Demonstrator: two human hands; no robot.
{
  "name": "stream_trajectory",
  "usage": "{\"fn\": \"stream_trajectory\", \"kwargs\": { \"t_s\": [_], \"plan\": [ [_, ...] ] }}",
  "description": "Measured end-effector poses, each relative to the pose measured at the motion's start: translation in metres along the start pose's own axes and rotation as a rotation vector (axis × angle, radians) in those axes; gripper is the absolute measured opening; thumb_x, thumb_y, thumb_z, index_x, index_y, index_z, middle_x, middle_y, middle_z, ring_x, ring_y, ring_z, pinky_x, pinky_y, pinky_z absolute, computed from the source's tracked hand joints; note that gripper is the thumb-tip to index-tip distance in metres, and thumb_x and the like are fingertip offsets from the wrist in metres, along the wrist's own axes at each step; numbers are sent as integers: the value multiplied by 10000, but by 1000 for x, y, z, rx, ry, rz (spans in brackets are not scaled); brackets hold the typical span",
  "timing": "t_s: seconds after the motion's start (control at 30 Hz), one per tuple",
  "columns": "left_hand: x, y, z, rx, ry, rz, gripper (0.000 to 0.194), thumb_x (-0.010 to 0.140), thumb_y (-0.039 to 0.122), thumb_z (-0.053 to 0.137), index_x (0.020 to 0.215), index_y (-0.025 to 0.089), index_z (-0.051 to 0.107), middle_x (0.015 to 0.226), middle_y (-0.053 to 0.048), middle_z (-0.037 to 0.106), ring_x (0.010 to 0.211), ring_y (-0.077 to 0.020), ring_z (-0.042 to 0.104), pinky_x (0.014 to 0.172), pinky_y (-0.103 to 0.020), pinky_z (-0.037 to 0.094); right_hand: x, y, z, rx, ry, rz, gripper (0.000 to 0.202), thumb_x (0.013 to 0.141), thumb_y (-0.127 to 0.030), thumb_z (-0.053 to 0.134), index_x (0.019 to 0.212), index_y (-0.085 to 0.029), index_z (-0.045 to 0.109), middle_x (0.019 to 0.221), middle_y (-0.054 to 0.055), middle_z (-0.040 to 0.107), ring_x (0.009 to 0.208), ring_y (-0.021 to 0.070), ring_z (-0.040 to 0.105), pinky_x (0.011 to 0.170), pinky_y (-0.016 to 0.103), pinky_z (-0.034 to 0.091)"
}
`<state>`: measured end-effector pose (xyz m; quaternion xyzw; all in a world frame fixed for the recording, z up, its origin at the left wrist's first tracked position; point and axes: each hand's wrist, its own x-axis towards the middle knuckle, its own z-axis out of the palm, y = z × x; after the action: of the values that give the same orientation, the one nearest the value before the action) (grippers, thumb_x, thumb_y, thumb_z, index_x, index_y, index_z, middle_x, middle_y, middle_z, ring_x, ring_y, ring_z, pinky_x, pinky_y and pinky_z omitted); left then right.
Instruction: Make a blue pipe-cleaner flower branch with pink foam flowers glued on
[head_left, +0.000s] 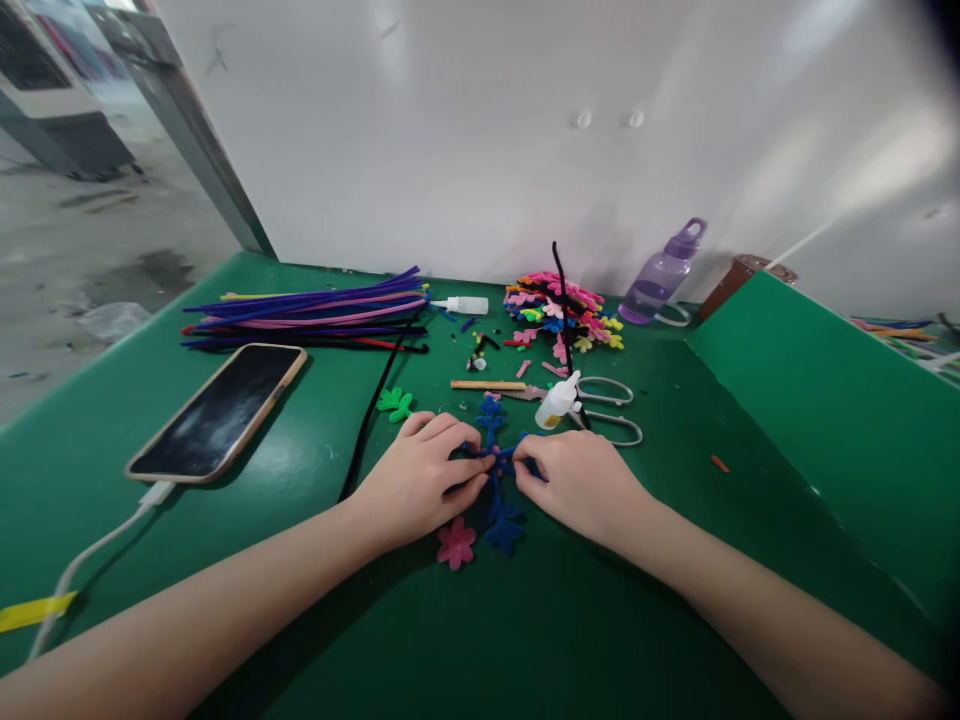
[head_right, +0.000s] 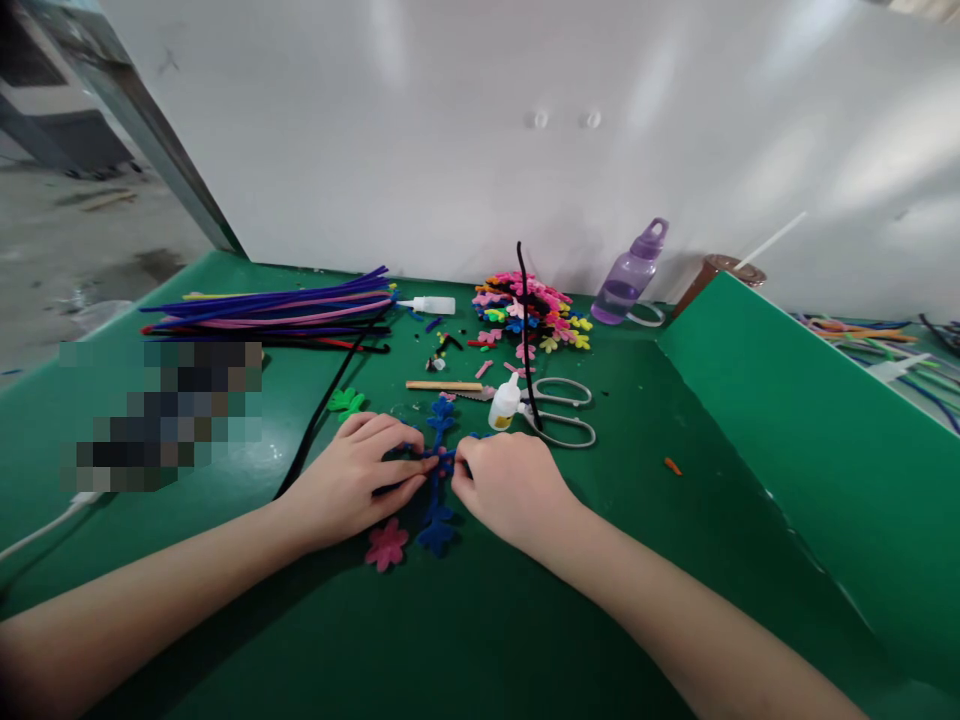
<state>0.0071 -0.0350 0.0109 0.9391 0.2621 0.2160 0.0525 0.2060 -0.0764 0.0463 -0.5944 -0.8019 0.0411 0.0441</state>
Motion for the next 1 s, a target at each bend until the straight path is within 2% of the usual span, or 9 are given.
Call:
{"fn": "stream_trajectory", "kwargs": {
  "t_s": [0.13,0.43,0.73,1.0],
  "plan": [
    [1,0,0,3,-11,-5,231,878,295,459,926,268,683,967,-25,603,895,-170,508,825,-373,321,-2,-3,1,-85,-71,6,180,797,-286,488,709,-212,627,620,19,660,539,152,574,472,264,184],
    [1,1,0,6,-5,-2,225,874,288,467,895,251,688,950,-32,594,882,-167,498,817,-368,321,-3,-4,3,-56,-87,6,166,803,-325,512,743,-215,621,650,27,662,585,179,605,466,264,203],
    [2,0,0,6,-17,-2,226,877,287,463,904,249,684,953,-33,594,891,-171,499,824,-375,321,-3,-3,6,48,-88,-28,150,801,-286,521,706,-212,612,584,0,614,534,131,544,465,253,198],
    [2,0,2,5,-4,10,221,876,281,467,923,246,680,954,-39,593,890,-170,498,823,-376,321,-3,-2,7,68,-88,-69,150,791,-284,552,681,-227,635,577,-15,627,530,127,539,467,256,185]
  ]
}}
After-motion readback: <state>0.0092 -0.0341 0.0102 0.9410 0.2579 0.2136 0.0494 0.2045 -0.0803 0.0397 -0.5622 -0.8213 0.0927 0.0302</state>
